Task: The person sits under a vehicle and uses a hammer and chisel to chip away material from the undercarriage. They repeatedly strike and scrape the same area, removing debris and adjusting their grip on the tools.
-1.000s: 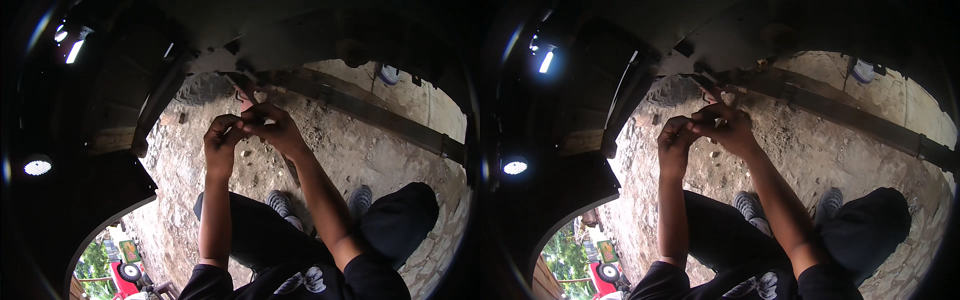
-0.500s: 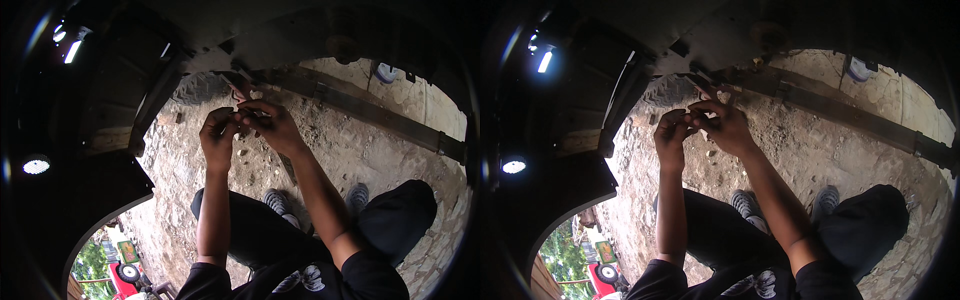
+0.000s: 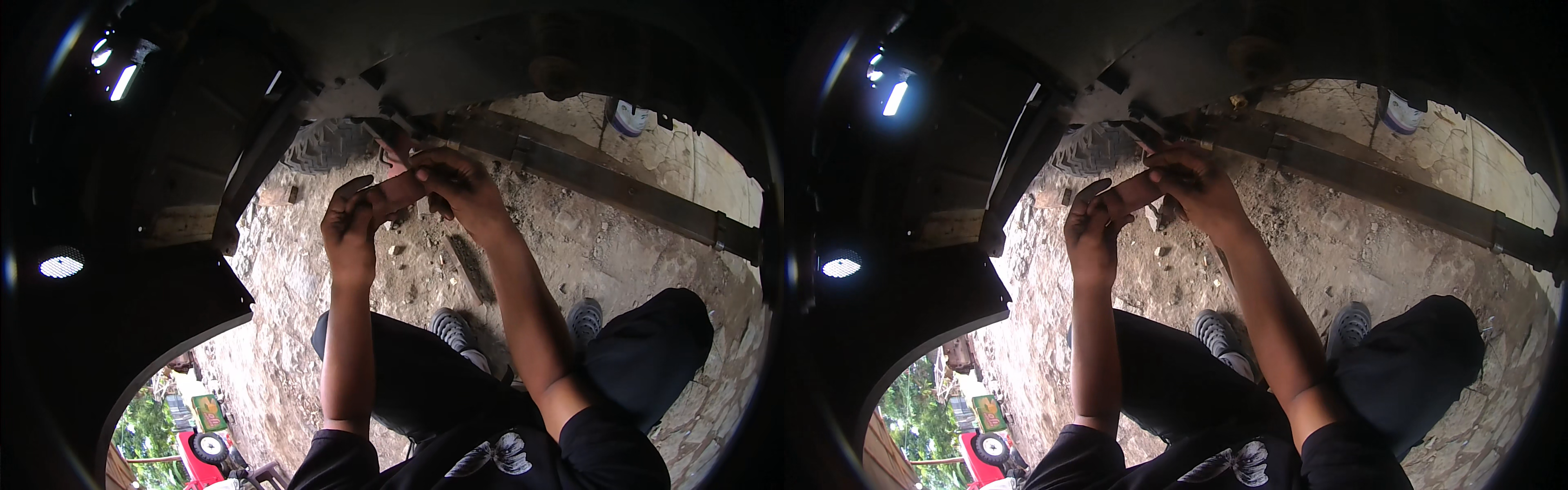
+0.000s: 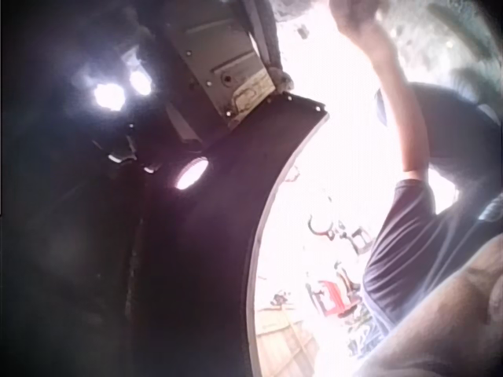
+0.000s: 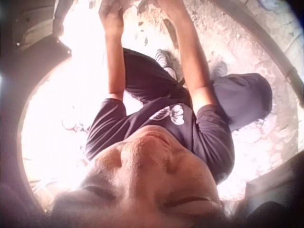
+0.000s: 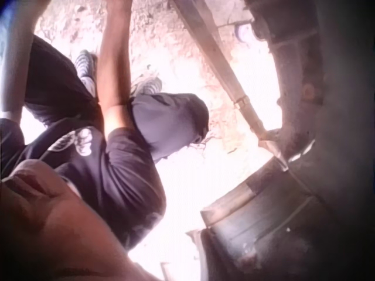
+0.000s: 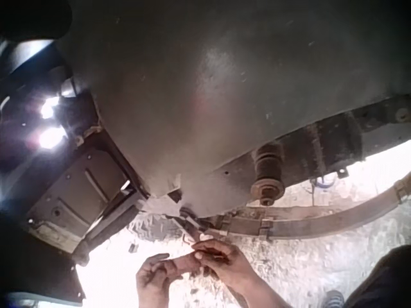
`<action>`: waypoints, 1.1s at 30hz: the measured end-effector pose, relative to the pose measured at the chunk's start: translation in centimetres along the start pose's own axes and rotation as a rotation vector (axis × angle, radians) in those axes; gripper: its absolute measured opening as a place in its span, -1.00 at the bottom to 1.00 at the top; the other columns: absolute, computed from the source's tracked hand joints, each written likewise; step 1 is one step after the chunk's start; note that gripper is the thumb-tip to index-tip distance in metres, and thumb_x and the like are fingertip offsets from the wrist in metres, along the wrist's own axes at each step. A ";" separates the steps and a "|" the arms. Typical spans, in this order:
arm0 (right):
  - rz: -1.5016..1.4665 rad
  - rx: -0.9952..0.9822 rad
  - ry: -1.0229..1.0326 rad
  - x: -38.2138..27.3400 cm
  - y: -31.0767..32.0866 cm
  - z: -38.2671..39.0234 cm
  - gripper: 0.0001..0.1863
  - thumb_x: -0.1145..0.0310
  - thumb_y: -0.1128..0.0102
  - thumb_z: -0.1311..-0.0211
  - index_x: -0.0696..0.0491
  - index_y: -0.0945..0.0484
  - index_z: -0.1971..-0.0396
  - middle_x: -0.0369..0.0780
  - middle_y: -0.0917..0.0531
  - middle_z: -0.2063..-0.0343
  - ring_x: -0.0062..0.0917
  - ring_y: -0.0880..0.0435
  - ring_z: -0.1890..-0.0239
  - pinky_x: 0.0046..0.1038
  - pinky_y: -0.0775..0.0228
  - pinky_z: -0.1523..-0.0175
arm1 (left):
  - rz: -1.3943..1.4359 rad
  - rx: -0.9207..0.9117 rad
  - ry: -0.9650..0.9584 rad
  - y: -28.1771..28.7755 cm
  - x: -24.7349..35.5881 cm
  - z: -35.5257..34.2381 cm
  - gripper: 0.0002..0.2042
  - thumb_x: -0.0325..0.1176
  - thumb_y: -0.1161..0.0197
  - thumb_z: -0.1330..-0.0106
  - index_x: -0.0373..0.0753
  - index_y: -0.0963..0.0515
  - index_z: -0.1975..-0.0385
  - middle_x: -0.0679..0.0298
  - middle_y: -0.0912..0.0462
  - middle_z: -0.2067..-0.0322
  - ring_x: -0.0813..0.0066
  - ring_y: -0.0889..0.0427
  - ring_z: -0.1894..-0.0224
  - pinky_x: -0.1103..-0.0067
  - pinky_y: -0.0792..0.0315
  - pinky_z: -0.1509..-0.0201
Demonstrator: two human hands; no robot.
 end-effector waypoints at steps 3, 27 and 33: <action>-0.102 -0.025 0.069 -0.5 -0.5 0.2 -0.69 0.45 -0.43 -0.25 0.12 -0.65 0.02 -0.33 -0.69 0.33 -0.73 -0.59 0.54 -0.64 -0.32 0.54 | 0.129 0.156 0.134 -0.6 0.0 0.1 -0.68 -0.42 -0.26 -0.40 -0.33 -0.54 -0.12 0.21 -0.68 0.08 0.41 -0.69 0.03 0.49 -0.65 0.03; 0.033 -0.137 0.015 1.4 -1.0 0.1 -0.71 0.42 -0.40 -0.29 0.04 -0.67 0.00 -0.35 -0.75 0.15 -0.65 -0.71 0.16 -0.58 -0.52 0.25 | 0.099 -0.074 0.036 0.7 -0.3 0.2 -0.61 -0.69 -0.38 -0.23 -0.41 -0.56 -0.08 0.08 -0.76 0.17 0.39 -0.73 0.11 0.46 -0.61 -0.08; -0.137 -0.188 0.008 0.8 -1.5 0.5 -0.70 0.44 -0.43 -0.26 0.12 -0.66 0.03 -0.29 -0.76 0.21 -0.67 -0.73 0.26 -0.58 -0.61 0.24 | 0.119 -0.046 -0.001 0.8 -0.3 0.0 -0.64 -0.68 -0.40 -0.22 -0.43 -0.56 -0.02 0.06 -0.76 0.18 0.37 -0.73 0.11 0.46 -0.63 -0.06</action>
Point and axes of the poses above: each hand's wrist, its own z-axis away from the middle knuckle, its own y-axis out of the back of the hand, x = y × z, the point moved 4 cm from there along -z, towards the middle knuckle
